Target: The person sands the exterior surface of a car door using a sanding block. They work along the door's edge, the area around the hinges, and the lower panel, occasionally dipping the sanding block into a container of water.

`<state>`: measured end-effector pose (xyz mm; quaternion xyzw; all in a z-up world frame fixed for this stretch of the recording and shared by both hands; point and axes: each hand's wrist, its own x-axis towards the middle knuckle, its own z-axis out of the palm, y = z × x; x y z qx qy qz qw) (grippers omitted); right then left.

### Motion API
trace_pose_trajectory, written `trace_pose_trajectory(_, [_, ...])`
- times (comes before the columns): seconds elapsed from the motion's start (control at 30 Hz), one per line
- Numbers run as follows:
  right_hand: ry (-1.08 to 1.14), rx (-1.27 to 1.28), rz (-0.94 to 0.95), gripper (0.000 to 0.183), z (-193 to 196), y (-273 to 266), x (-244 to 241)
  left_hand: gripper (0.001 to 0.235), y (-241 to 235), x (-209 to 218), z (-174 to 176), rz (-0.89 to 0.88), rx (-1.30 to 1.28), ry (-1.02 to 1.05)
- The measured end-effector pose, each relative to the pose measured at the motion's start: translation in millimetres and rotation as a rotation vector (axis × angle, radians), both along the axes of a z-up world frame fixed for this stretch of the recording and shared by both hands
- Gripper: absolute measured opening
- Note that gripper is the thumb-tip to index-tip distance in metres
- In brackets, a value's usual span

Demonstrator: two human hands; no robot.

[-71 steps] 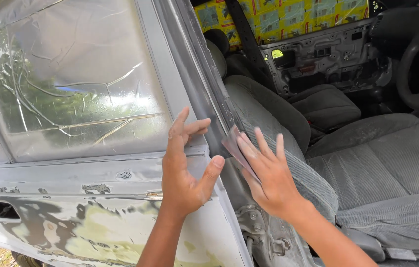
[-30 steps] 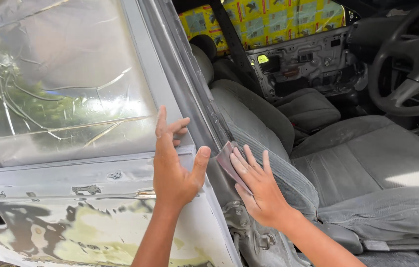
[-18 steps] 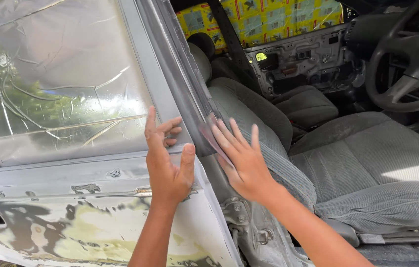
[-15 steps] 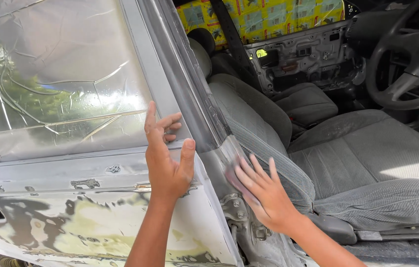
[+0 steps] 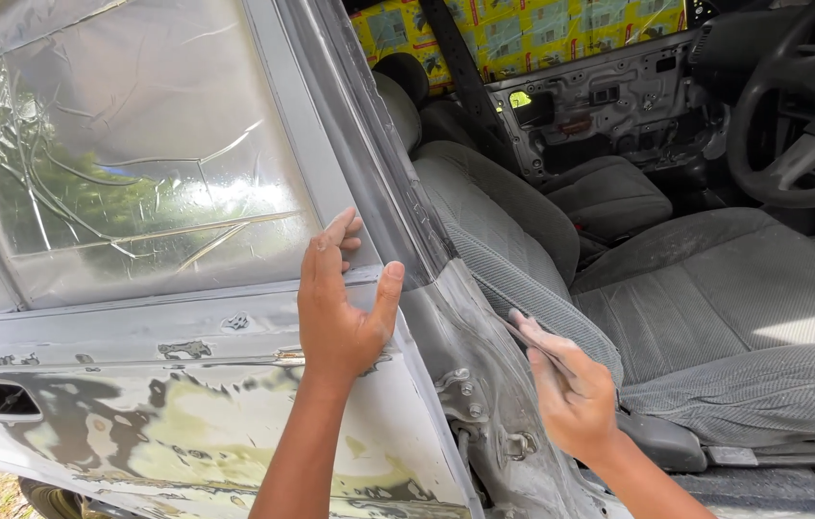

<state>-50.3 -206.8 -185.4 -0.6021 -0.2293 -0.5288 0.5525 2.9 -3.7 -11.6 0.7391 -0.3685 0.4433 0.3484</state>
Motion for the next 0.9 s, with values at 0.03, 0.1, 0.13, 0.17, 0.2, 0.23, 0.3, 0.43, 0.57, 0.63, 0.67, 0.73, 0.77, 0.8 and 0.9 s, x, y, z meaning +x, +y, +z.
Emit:
trace_pose_trajectory(0.03, [0.000, 0.000, 0.003, 0.030, 10, 7, 7, 0.059, 0, -1, 1, 0.003, 0.000, 0.000])
trace_pose_trajectory(0.1, [-0.091, -0.128, -0.038, 0.018, 28, 23, 19, 0.056, -1, -2, 2, 0.011, -0.001, 0.014])
trace_pose_trajectory(0.13, [-0.087, -0.124, -0.037, 0.018, 28, 26, 24, 0.056, -2, -2, 2, 0.012, 0.003, 0.019])
trace_pose_trajectory(0.17, [-0.054, -0.188, 0.015, 0.020, 28, 30, 28, 0.054, -2, -2, 1, 0.013, 0.012, -0.010])
trace_pose_trajectory(0.2, [-0.025, -0.253, 0.070, 0.023, 30, 34, 34, 0.052, -1, -1, 2, 0.017, 0.019, -0.043])
trace_pose_trajectory(0.23, [-0.026, -0.252, 0.074, 0.023, 17, 31, 35, 0.052, -1, -1, 3, 0.021, 0.019, -0.044])
trace_pose_trajectory(0.3, [0.048, -0.345, -0.036, 0.040, -8, 24, 39, 0.049, 1, -1, 4, -0.007, 0.032, -0.071])
trace_pose_trajectory(0.43, [0.059, -0.429, -0.038, 0.048, -19, 15, 45, 0.062, -1, -2, 1, 0.027, -0.004, -0.019])
trace_pose_trajectory(0.57, [0.088, -0.584, -0.090, 0.052, 46, 17, 53, 0.072, -3, -1, -2, 0.006, -0.010, 0.013])
trace_pose_trajectory(0.63, [0.100, -0.615, -0.079, 0.052, 58, 16, 59, 0.073, -2, 0, -6, 0.005, -0.017, 0.025])
trace_pose_trajectory(0.67, [0.081, -0.658, -0.113, 0.058, 55, 14, 64, 0.074, -2, 1, -6, 0.002, 0.001, 0.002])
trace_pose_trajectory(0.73, [0.062, -0.703, -0.149, 0.068, 38, 8, 65, 0.074, -1, 2, -6, -0.002, 0.019, -0.021])
trace_pose_trajectory(0.77, [0.012, -0.685, -0.165, 0.062, 25, 4, 62, 0.074, -2, 2, -6, -0.007, 0.015, 0.007])
trace_pose_trajectory(0.8, [-0.042, -0.671, -0.178, 0.057, 12, 1, 59, 0.074, -1, 2, -5, -0.009, 0.008, 0.033])
trace_pose_trajectory(0.9, [-0.099, -0.719, -0.143, 0.046, -42, -19, 58, 0.071, -1, 2, -4, -0.004, 0.007, 0.031])
